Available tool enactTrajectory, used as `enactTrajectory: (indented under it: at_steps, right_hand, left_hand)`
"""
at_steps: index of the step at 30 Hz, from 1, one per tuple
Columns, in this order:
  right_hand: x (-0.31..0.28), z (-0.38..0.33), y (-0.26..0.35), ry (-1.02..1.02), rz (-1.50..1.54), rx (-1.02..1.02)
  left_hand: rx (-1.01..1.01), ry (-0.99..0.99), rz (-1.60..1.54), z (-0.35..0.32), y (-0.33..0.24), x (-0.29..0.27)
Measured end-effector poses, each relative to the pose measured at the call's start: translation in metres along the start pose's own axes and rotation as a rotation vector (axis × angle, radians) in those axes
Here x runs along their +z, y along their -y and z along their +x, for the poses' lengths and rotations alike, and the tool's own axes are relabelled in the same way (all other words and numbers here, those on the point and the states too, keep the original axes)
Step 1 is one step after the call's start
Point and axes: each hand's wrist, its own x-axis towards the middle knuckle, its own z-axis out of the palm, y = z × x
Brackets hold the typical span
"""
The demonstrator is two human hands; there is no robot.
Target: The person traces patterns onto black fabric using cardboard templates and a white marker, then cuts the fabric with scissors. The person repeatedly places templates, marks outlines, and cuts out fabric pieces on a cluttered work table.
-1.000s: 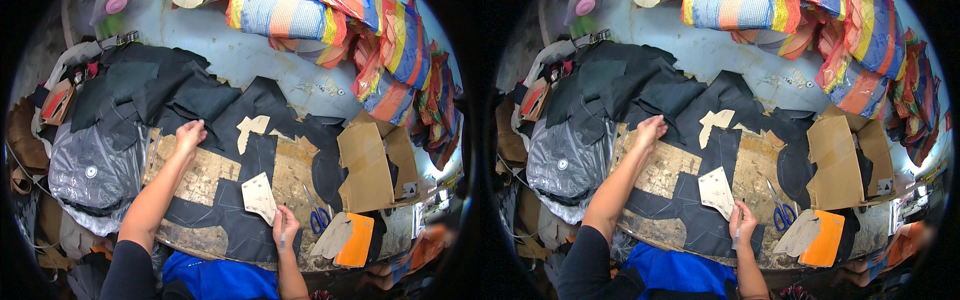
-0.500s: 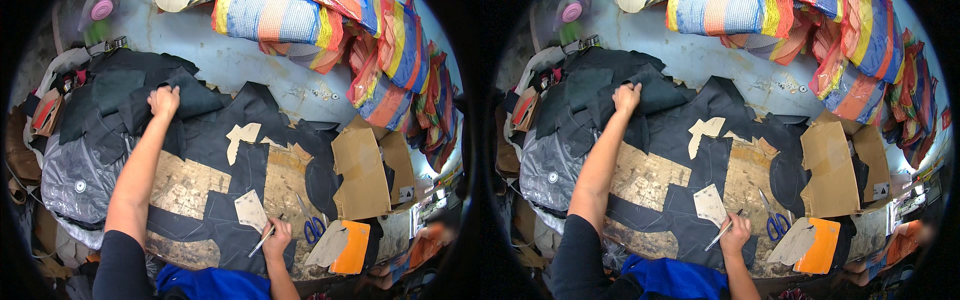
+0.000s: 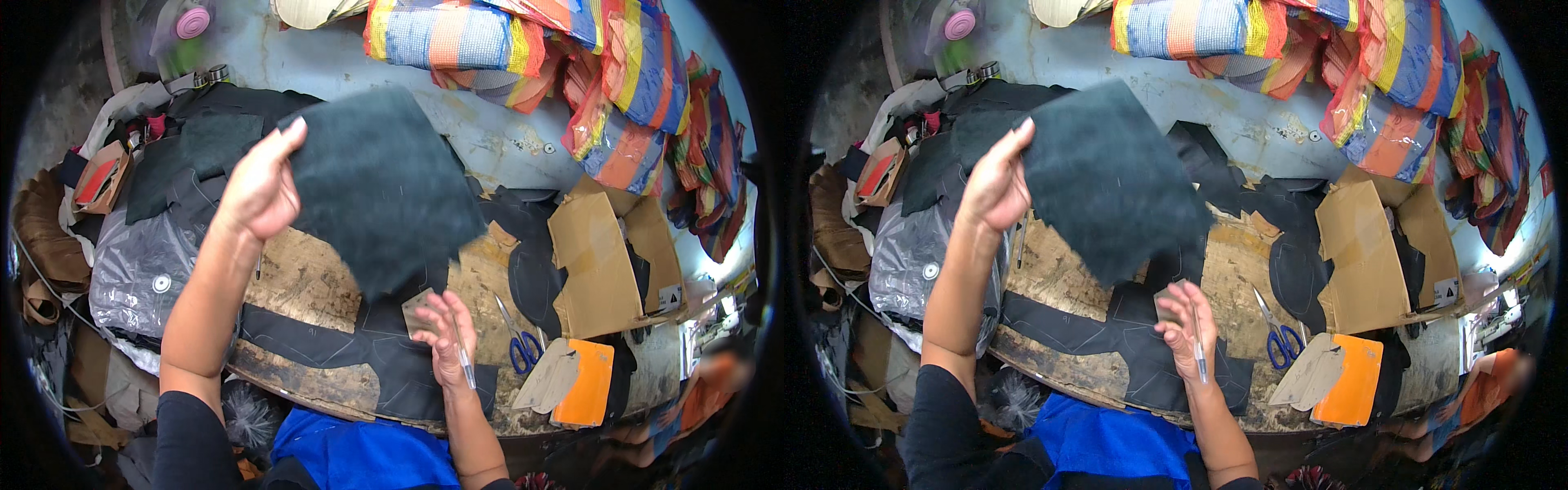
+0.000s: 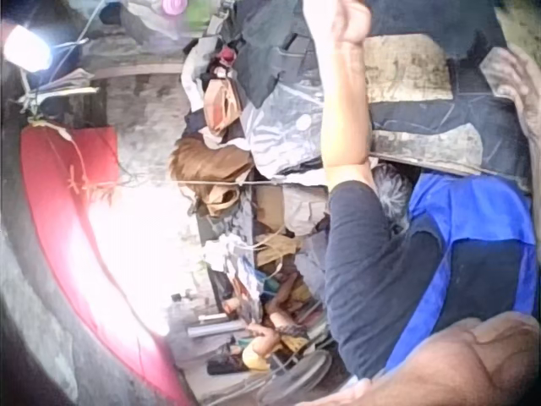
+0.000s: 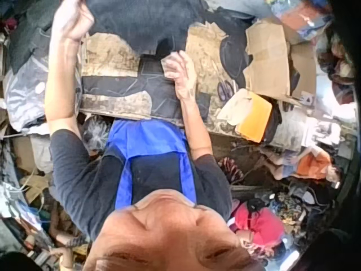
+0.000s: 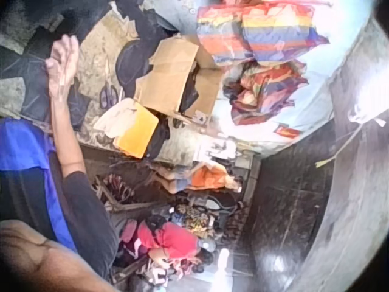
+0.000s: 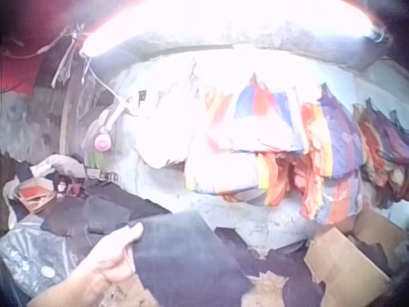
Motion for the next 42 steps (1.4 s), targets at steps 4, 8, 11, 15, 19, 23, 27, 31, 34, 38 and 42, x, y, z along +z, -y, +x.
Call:
enactTrajectory:
  at_steps: [4, 8, 11, 15, 19, 23, 27, 31, 34, 38, 42]
  right_hand:
    - [0.030, 0.010, 0.017, -0.005, -0.051, -0.052]
    - [0.040, 0.038, 0.029, -0.038, 0.036, 0.010]
    - [0.027, 0.044, 0.049, 0.128, -0.275, -0.406]
    - [-0.027, 0.034, 0.077, 0.557, -0.748, -0.401]
    - [-0.068, -0.010, 0.049, 0.751, -1.013, -0.165]
    - [-0.080, -0.054, 0.037, 0.736, -1.346, -0.012]
    - [-0.079, -0.077, 0.039, 0.638, -1.585, -0.024]
    - [-0.083, -0.084, 0.031, 0.538, -1.433, -0.082]
    - [-0.088, -0.086, 0.027, 0.533, -1.389, -0.136]
    - [-0.091, -0.086, 0.025, 0.528, -1.343, -0.186]
    - [-0.089, -0.086, 0.024, 0.517, -1.307, -0.181]
  left_hand:
    - [-0.015, -0.050, 0.147, -0.028, 0.039, 0.007]
    - [0.428, -0.035, 0.215, -0.036, 0.052, 0.005]
    - [0.779, 0.117, 1.131, -0.084, 0.048, -0.017]
    - [0.239, 0.405, 1.864, -0.135, 0.065, -0.077]
    - [-0.205, -0.242, 1.461, -0.157, 0.090, -0.106]
    - [-0.233, -0.415, 1.312, -0.128, 0.126, -0.067]
    - [-0.332, 0.061, 1.850, -0.106, 0.175, -0.009]
    - [-0.378, -0.001, 1.852, -0.085, 0.195, -0.031]
    - [-0.211, -0.177, 1.793, -0.085, 0.190, -0.074]
    - [-0.210, -0.444, 1.334, -0.099, 0.174, -0.104]
    - [0.219, -0.629, 1.759, -0.092, 0.186, -0.090]
